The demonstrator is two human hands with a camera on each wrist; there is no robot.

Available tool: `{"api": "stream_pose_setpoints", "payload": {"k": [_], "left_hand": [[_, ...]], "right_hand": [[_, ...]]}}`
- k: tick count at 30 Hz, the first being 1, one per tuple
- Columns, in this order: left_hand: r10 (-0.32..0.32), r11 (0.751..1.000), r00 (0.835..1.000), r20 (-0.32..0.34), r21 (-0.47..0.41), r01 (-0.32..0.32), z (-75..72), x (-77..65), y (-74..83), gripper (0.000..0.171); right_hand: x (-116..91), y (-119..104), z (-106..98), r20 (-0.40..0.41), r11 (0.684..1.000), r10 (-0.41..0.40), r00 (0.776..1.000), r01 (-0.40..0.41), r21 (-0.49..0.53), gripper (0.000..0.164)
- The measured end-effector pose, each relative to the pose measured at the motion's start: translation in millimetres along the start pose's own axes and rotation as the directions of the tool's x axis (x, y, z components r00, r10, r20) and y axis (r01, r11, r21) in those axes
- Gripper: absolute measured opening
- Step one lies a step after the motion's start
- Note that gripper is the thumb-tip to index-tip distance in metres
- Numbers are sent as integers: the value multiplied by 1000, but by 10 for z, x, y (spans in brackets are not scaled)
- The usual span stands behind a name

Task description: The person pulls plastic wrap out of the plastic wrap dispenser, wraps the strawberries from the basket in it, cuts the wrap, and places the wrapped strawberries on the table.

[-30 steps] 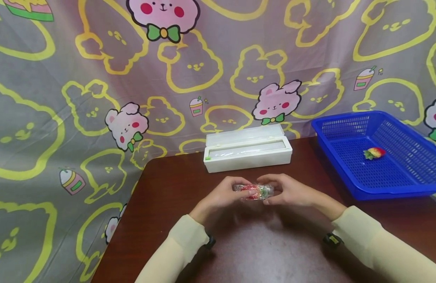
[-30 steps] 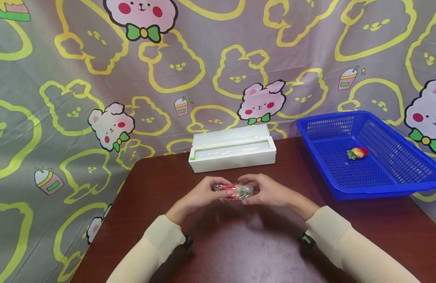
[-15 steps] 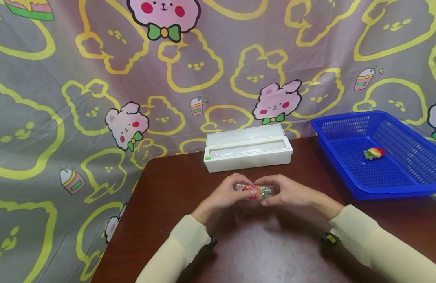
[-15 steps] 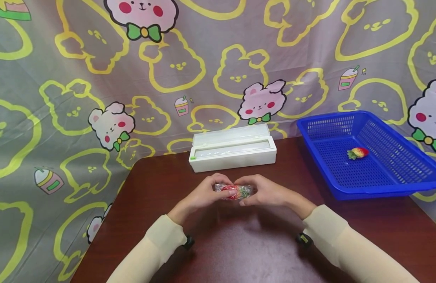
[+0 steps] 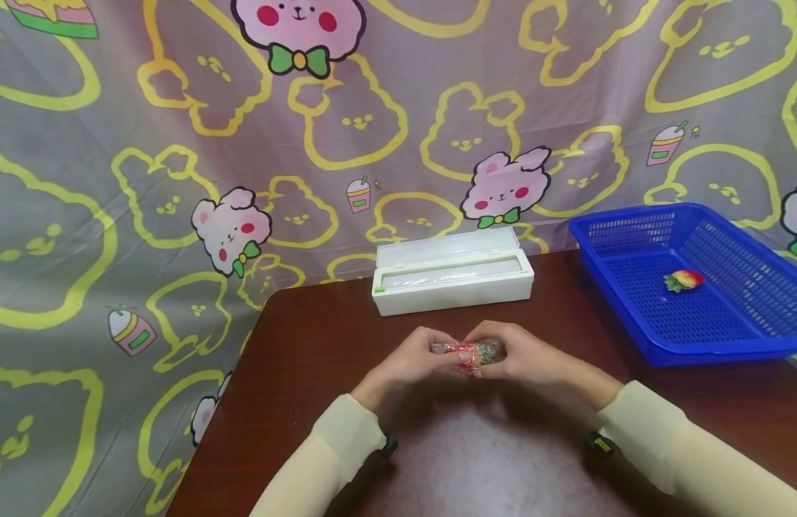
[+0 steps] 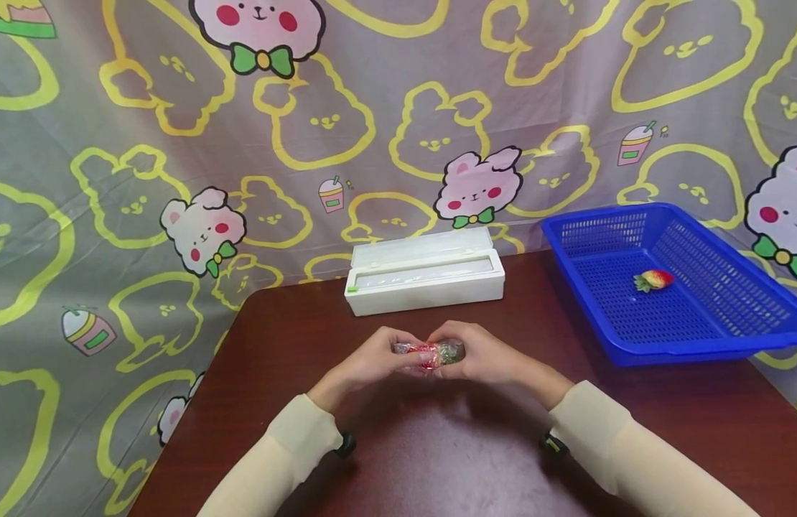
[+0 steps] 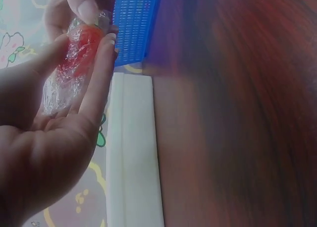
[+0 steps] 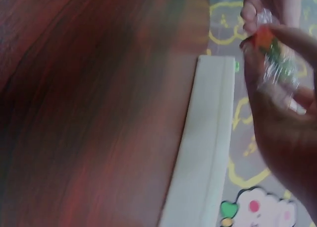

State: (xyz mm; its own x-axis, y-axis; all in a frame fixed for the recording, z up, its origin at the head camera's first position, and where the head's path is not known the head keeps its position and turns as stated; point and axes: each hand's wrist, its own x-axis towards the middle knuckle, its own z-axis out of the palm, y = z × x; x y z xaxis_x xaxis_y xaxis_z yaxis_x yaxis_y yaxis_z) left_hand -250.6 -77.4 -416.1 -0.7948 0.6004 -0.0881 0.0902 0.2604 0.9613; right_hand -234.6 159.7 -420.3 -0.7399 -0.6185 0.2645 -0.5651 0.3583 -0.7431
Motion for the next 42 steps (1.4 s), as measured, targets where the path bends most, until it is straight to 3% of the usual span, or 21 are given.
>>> {"api": "stream_pose_setpoints", "payload": {"k": [4,9,17,22,30,35,40,42], "left_hand": [[-9,1000,1000,-1,-11,9,41,15,-23,18],[-26,1000,1000,-10,2,26,74,9,-13,19],[-40,999,998,-45,6,40,70,-27,37,16],[-68,998,997,-39,11,69,76,-34,16,15],[-53,995,998,18,89,52,62,-51,21,21],[-51,998,996,68,24,50,35,-59,20,26],[-21,998,998,67,-60,25,16,-46,-7,24],[-11,998,998,57,-57,14,12,-46,-9,22]], "right_hand": [[30,-34,65,-62,970,-94,994,77,-232,36],[44,-62,95,-68,945,-125,990,99,-310,30],[26,-144,99,-112,961,-115,987,82,-264,29],[13,-161,92,-85,961,-120,989,94,-260,28],[4,-112,63,-61,959,-117,991,97,-266,27],[-20,-78,35,-60,966,-80,995,63,-250,28],[-56,-60,20,-76,972,-26,997,7,-235,31],[-62,-68,17,-78,972,-14,997,-5,-235,32]]}}
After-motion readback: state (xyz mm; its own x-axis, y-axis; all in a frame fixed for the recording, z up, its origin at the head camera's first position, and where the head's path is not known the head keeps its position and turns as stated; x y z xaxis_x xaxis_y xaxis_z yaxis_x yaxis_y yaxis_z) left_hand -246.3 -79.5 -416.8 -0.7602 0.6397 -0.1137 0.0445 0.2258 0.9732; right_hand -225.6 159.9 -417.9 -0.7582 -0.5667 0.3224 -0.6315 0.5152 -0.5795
